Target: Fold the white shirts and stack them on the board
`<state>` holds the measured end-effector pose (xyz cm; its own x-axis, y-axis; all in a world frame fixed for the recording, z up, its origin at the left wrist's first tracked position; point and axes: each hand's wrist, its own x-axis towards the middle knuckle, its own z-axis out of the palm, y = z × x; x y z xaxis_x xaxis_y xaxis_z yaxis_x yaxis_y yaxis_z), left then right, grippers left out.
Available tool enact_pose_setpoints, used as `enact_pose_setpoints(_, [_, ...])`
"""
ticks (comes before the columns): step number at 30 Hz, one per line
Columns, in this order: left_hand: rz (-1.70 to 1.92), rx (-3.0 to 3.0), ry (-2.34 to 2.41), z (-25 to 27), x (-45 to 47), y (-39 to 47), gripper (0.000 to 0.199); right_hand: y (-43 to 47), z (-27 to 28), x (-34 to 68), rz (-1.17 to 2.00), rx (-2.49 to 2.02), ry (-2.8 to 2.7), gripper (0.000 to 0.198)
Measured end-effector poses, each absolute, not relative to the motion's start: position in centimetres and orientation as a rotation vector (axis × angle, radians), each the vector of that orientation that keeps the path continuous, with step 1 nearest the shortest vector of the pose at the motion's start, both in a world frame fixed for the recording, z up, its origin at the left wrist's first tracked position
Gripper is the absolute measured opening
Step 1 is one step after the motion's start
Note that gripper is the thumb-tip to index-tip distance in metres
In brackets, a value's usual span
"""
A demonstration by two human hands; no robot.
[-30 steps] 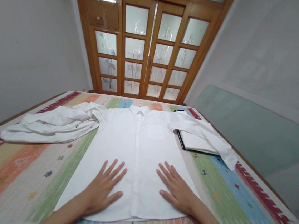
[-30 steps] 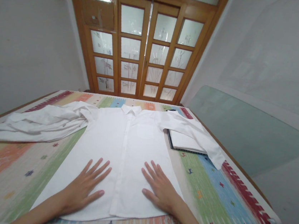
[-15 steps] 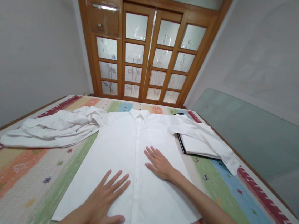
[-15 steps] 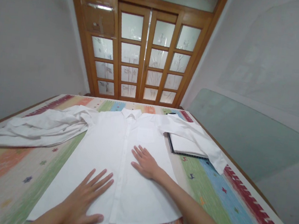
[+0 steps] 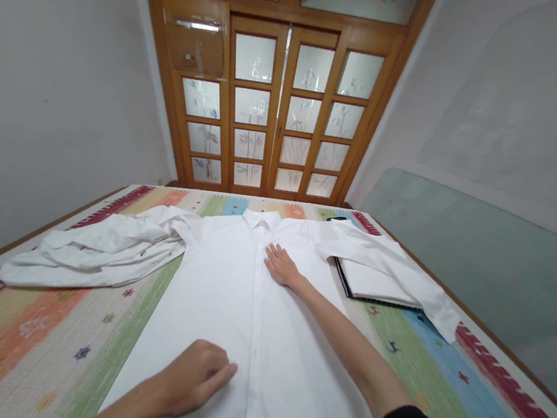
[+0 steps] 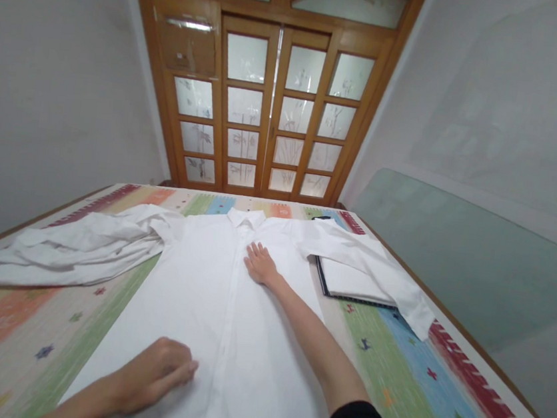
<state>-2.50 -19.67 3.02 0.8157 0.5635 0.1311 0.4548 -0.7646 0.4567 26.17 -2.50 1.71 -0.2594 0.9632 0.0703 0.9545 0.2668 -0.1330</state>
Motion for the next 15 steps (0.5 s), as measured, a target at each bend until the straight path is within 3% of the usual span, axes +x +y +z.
enact_pose_setpoints(5, [0.484,2.653,0.973,4.4,1.1,-12.2,0.046,-1.9,1.7,26.0,0.052,-1.811,-2.403,0.054])
enact_pose_setpoints(15, [0.114,2.696,1.267,2.7,10.4,2.4,0.064,-2.1,1.1,26.5,0.047,-1.793,-2.379,0.056])
